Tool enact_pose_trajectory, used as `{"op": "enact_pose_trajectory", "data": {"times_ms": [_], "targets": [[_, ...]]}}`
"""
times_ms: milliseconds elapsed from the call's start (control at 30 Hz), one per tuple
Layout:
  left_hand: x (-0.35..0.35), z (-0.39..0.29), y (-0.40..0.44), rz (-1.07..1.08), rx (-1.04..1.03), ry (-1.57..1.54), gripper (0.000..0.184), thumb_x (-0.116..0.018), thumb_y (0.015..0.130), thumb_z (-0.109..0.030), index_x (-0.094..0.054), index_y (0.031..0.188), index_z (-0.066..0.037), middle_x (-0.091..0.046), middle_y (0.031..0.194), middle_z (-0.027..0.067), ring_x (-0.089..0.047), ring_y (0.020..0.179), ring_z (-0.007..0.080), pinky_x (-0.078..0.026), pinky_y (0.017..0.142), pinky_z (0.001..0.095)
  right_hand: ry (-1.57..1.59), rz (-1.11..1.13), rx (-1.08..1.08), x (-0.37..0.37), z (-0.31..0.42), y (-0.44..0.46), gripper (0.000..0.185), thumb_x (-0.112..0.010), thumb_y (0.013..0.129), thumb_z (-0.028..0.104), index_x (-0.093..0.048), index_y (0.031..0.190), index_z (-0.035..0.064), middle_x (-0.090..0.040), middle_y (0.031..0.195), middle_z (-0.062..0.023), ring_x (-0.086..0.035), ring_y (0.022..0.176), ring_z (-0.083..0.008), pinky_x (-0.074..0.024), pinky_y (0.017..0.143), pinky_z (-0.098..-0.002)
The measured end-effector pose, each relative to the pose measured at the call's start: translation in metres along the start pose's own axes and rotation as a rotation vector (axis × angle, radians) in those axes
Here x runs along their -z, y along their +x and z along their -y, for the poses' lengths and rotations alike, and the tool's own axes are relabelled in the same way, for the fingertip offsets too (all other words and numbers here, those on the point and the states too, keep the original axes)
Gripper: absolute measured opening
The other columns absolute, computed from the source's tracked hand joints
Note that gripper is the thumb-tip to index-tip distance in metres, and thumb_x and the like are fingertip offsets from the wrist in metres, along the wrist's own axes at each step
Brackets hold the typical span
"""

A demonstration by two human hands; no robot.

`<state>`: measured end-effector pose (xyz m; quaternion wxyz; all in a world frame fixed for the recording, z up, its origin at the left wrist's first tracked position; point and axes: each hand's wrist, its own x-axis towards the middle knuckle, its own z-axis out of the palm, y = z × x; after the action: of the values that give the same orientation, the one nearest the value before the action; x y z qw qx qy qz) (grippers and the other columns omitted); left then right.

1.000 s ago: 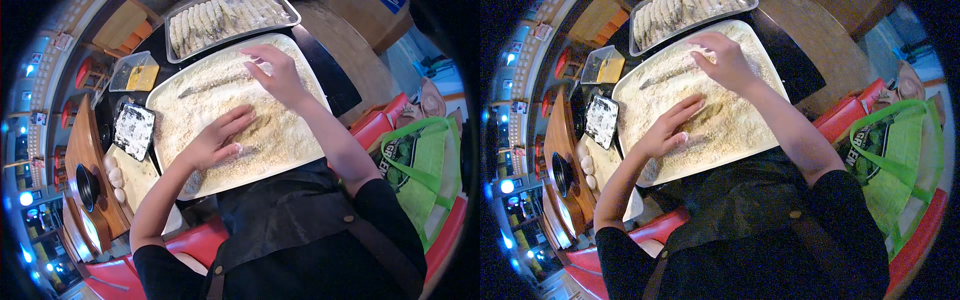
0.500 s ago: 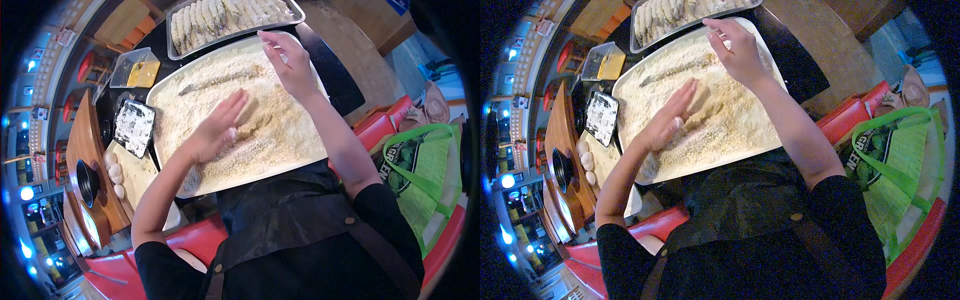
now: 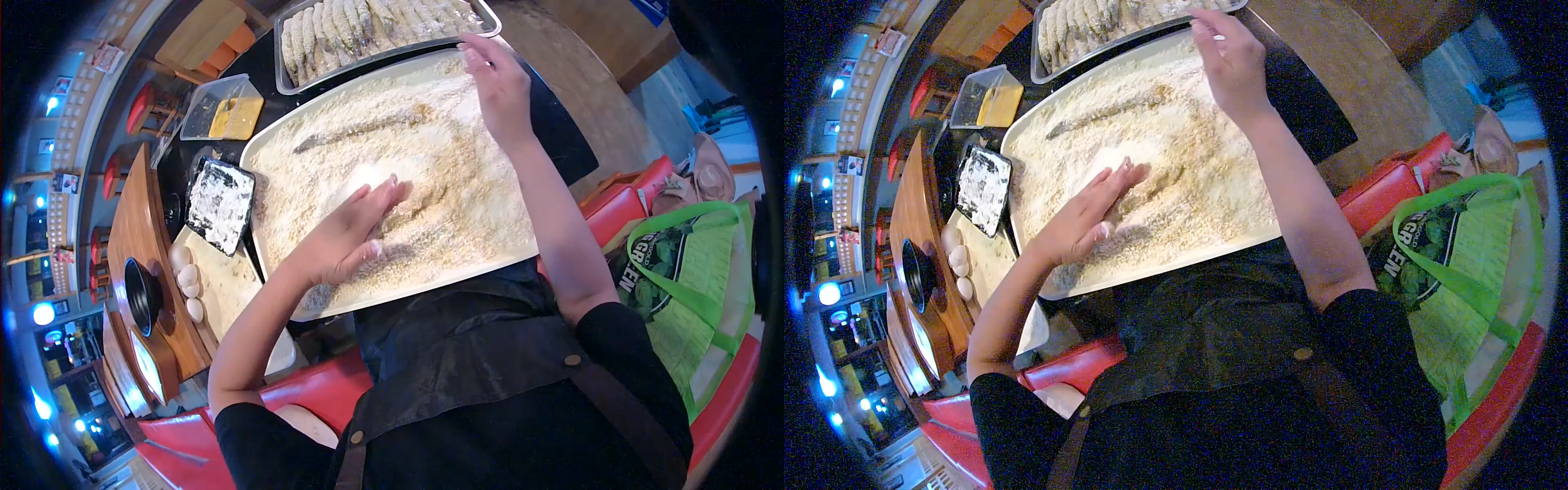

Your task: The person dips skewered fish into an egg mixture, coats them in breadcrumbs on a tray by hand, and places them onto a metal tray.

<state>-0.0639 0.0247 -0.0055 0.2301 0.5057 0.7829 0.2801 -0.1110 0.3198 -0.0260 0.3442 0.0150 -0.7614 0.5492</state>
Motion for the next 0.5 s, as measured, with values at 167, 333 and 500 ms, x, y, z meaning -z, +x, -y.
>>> {"op": "enact_pose_trajectory", "data": {"times_ms": [167,333,500], "targets": [[0.020,-0.008,-0.012,0.063,0.063,-0.202,0.081,-0.032,0.095,-0.058,-0.016,0.153,-0.004,-0.037,0.151,0.0174,-0.039,0.135,0.0392,-0.032,0.112,0.0430,0.117,-0.049,-0.093,0.006,-0.016,0.007,0.031,-0.052,0.101,0.020,-0.061,0.123,0.0002,-0.066,0.110,-0.0091,-0.062,0.100,-0.0135,-0.0523,0.085,-0.0285],[0.012,0.001,-0.015,0.002,0.020,-0.018,0.078,-0.029,0.096,-0.059,-0.027,0.151,-0.004,-0.043,0.147,0.0175,-0.041,0.135,0.0381,-0.033,0.111,0.0441,-0.009,-0.029,-0.075,0.004,-0.017,0.005,0.033,-0.052,0.101,0.022,-0.059,0.124,0.0009,-0.065,0.112,-0.0090,-0.061,0.102,-0.0134,-0.0519,0.084,-0.0281],[0.015,-0.013,-0.006,0.014,-0.112,0.126,0.074,-0.040,0.095,-0.054,-0.029,0.150,-0.006,-0.035,0.152,0.0138,-0.031,0.141,0.0359,-0.024,0.116,0.0480,0.056,-0.091,-0.122,0.002,-0.017,0.008,0.029,-0.055,0.098,0.024,-0.064,0.118,0.0050,-0.068,0.091,-0.0094,-0.064,0.082,-0.0150,-0.0517,0.074,-0.0288]]}}
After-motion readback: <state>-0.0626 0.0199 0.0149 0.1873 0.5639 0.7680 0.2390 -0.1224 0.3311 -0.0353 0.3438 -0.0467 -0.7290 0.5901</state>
